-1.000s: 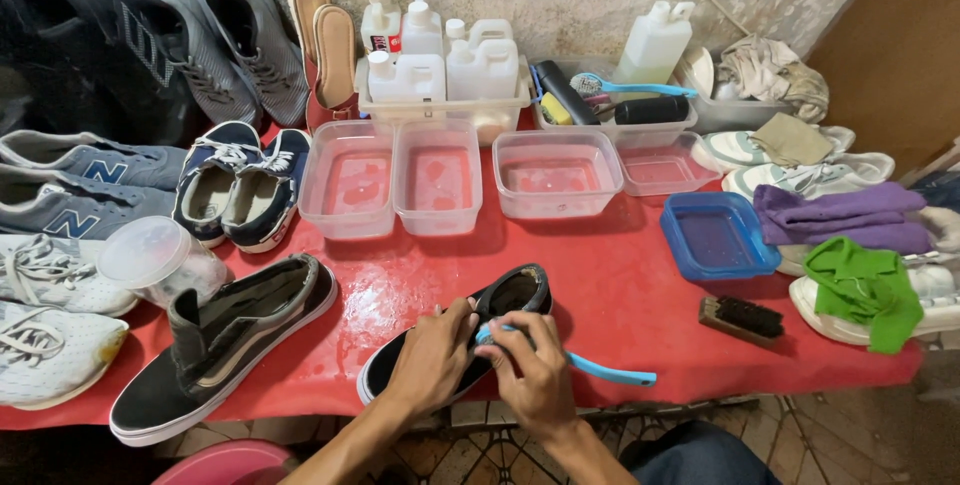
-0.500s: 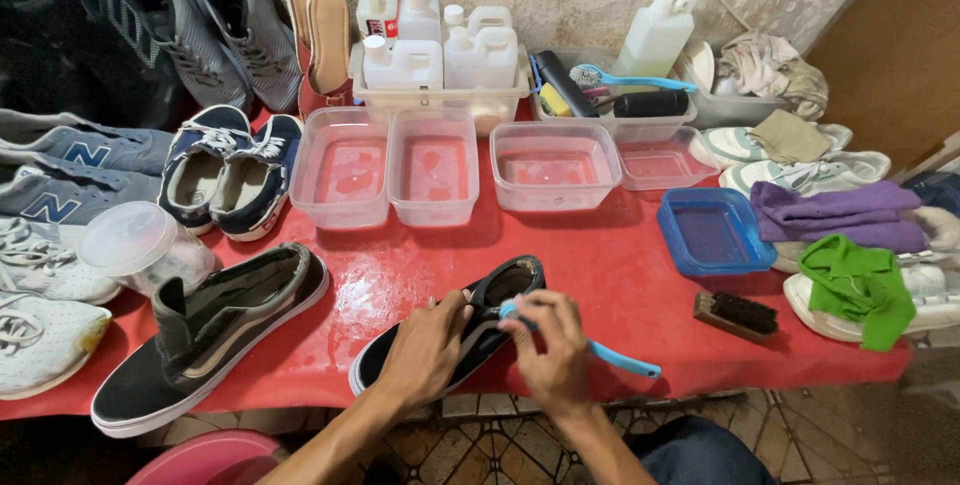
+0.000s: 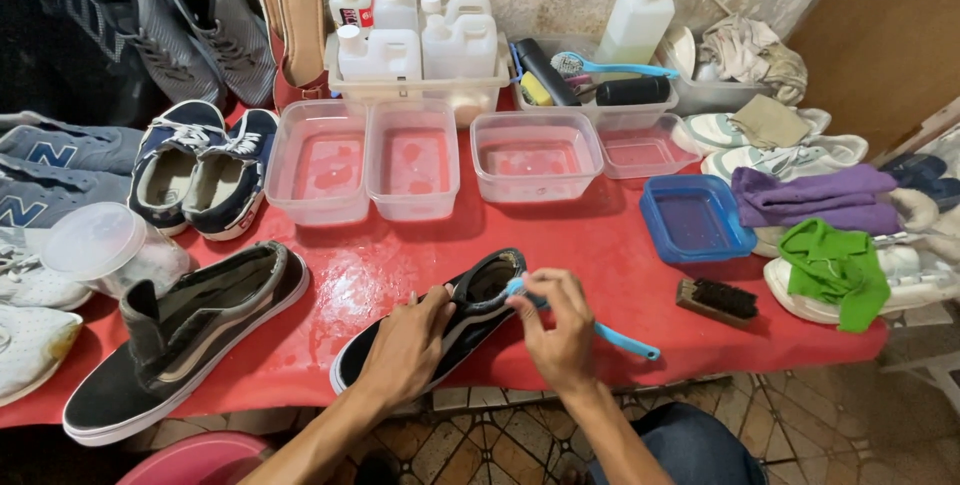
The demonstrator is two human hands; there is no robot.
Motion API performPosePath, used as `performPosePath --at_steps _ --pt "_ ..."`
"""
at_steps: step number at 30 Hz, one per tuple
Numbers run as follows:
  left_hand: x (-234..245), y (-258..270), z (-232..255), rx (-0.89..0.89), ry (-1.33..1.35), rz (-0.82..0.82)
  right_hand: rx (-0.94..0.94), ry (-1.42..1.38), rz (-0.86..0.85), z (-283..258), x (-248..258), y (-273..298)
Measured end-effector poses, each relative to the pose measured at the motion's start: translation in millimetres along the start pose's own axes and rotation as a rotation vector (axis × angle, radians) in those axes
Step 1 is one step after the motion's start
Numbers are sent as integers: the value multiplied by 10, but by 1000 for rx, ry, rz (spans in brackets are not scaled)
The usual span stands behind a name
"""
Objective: The person scrubs a black slip-on shoe with a blue brush, repeatedly dipping the brush into a container of pink liquid. The person scrubs the shoe's upper, sides, and interior, then briefly scrubs the sole before returning to the upper.
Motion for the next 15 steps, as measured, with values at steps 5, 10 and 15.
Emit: performPosePath --at_steps 5,10,15 --pt "-36 8 23 -67 -56 51 45 0 -29 34 47 -53" --pt "-149 12 -12 -202 -205 152 21 -14 -51 8 12 -17" --pt "-144 61 29 -272 -282 181 -62 34 80 257 165 -136"
Point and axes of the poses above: each hand's wrist, its own y-axis away from the middle knuckle, its own x-axis out of the back of the hand, z = x × y, the point moved 7 cm from there along -y, towards the middle knuckle, and after that the axes turned 13 degrees about -z, right-handed, at the moved point
